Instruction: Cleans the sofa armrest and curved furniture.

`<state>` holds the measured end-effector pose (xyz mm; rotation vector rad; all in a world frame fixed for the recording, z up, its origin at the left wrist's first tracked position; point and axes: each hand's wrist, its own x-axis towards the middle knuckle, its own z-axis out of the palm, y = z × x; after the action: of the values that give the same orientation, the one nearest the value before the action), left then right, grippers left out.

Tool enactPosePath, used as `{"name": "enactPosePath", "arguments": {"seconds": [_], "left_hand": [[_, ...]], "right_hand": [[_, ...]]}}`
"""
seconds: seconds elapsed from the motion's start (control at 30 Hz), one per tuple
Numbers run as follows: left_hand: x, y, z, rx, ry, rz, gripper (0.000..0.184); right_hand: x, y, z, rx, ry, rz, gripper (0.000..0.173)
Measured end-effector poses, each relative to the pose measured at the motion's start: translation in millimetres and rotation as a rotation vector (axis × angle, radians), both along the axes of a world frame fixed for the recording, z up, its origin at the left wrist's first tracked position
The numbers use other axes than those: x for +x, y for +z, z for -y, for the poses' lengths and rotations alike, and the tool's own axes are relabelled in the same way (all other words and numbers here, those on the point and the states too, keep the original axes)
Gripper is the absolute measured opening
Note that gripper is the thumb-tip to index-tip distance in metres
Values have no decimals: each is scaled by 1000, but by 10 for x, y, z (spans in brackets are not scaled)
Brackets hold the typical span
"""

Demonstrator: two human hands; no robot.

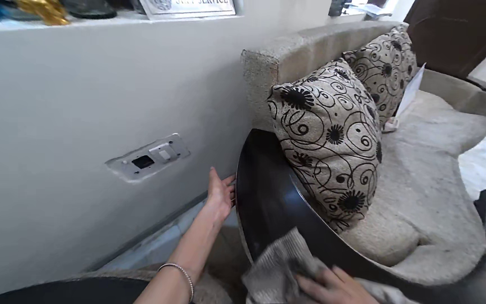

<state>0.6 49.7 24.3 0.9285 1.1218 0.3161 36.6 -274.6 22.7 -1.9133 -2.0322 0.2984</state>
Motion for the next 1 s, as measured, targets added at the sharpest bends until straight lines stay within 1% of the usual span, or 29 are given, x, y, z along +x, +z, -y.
{"name": "enactPosePath", "arguments": {"seconds": [0.07,0.1,0.2,0.23,0.3,0.4,0.47,0.53,0.6,0.7,0.83,0.93,1.0], "left_hand": [[-7,15,-8,-21,7,10,94],[-13,34,0,-27,18,12,93],[10,56,22,-21,90,-11,91],[4,37,8,-33,66,1,91],[-5,9,-7,-35,10,8,95],[0,39,6,-16,0,-10,93],[12,43,11,-7,-2,-19,91],[9,20,12,9,-8,-22,90],[8,4,7,31,-8,-29,90],[1,7,19,53,-13,-33,89],[-11,17,17,85,-50,-51,87],[-6,-9,8,97,-43,-57,85],[1,4,14,98,-35,-56,84]], "right_hand": [[104,-69,-534,138,-97,70,45],[172,-45,-808,127,-152,79,47],[424,179,-1643,-174,-358,-3,47],[523,210,-1907,-218,-430,-29,46],[715,184,-2383,-144,-575,-53,42],[856,203,-2888,-86,-783,-82,43],[807,175,-2977,-62,-849,-49,45],[702,155,-2862,-63,-845,-28,46],[558,136,-2613,-58,-825,-17,45],[268,92,-2045,-36,-818,-25,47],[-87,26,-1120,-74,-857,-53,43],[-275,-207,-282,197,-923,195,40],[-339,-260,321,252,-989,290,42]]}}
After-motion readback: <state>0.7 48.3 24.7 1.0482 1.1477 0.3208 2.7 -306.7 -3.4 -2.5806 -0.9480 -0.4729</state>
